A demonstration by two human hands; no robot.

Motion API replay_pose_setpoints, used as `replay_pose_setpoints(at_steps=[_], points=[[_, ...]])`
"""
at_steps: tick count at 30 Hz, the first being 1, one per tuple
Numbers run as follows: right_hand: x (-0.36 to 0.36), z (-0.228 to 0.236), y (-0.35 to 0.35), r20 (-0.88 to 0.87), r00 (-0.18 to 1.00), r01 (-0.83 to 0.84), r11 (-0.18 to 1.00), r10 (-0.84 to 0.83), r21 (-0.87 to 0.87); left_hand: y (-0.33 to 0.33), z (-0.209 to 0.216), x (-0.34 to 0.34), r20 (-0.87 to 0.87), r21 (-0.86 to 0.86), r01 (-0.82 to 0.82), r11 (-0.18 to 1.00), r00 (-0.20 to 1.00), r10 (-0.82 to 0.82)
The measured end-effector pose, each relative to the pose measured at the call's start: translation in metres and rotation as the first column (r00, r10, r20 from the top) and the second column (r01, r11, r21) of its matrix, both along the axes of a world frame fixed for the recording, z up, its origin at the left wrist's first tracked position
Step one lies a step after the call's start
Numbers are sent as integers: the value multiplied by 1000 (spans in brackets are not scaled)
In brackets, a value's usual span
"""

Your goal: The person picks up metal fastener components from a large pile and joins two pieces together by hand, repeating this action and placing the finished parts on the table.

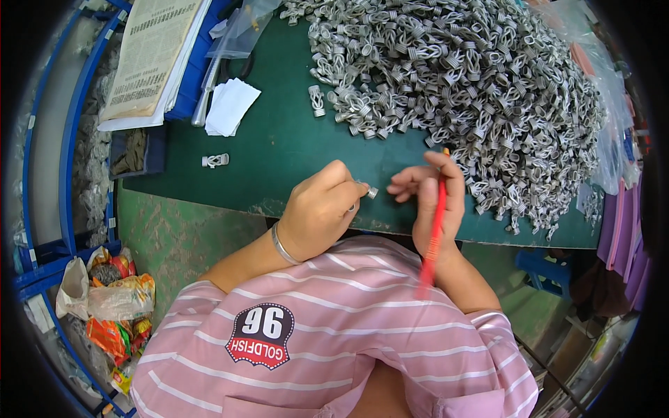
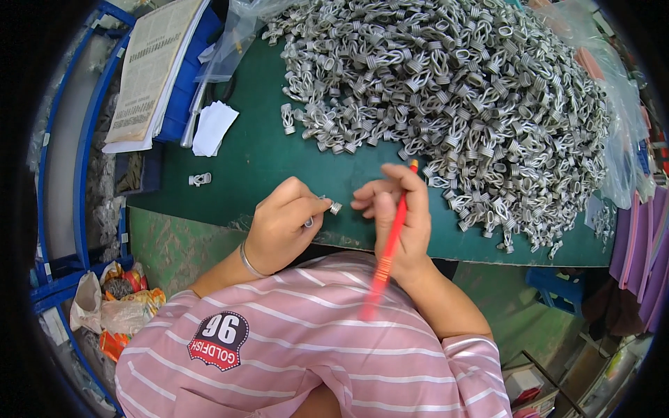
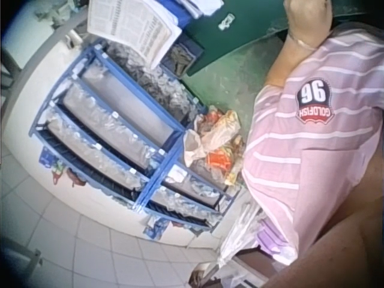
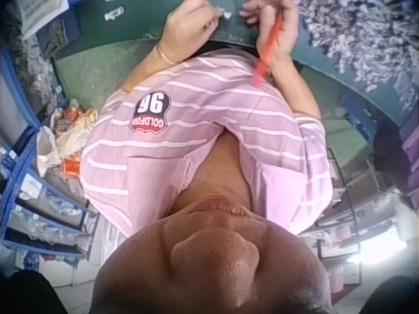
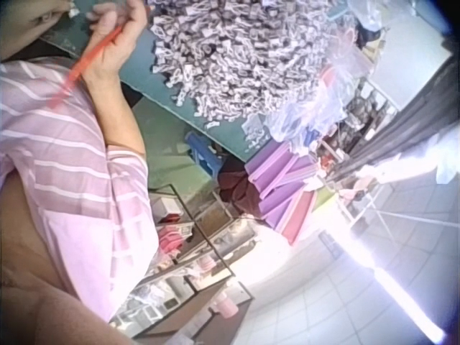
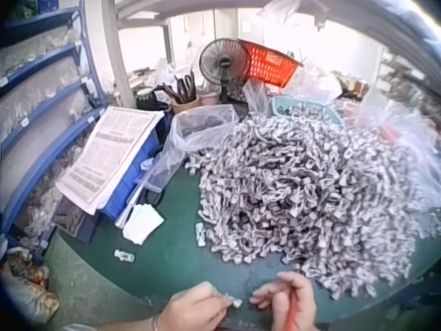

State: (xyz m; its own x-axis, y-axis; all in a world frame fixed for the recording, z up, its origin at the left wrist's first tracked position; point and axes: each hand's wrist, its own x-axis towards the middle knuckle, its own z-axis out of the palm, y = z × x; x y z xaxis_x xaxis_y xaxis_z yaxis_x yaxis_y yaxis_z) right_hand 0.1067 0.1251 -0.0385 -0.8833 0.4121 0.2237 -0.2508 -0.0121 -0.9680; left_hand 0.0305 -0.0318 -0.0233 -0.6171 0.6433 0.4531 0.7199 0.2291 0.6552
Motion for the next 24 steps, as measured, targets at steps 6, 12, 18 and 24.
replay_pose_setpoints(at_steps=[6,12,18,24], points=[[11,1,7,-8,1000,19,989,-18,146,1,-7,1,2,-59,8,998,1000,-8],[10,3,8,22,995,-95,972,93,215,0,-9,2,-17,-78,5,997,1000,-7],[7,5,5,118,991,-96,968,70,232,2,-8,2,-16,-91,16,996,1000,-17],[8,4,9,80,992,-119,899,94,420,3,-9,-1,-18,-51,23,998,1000,-24]])
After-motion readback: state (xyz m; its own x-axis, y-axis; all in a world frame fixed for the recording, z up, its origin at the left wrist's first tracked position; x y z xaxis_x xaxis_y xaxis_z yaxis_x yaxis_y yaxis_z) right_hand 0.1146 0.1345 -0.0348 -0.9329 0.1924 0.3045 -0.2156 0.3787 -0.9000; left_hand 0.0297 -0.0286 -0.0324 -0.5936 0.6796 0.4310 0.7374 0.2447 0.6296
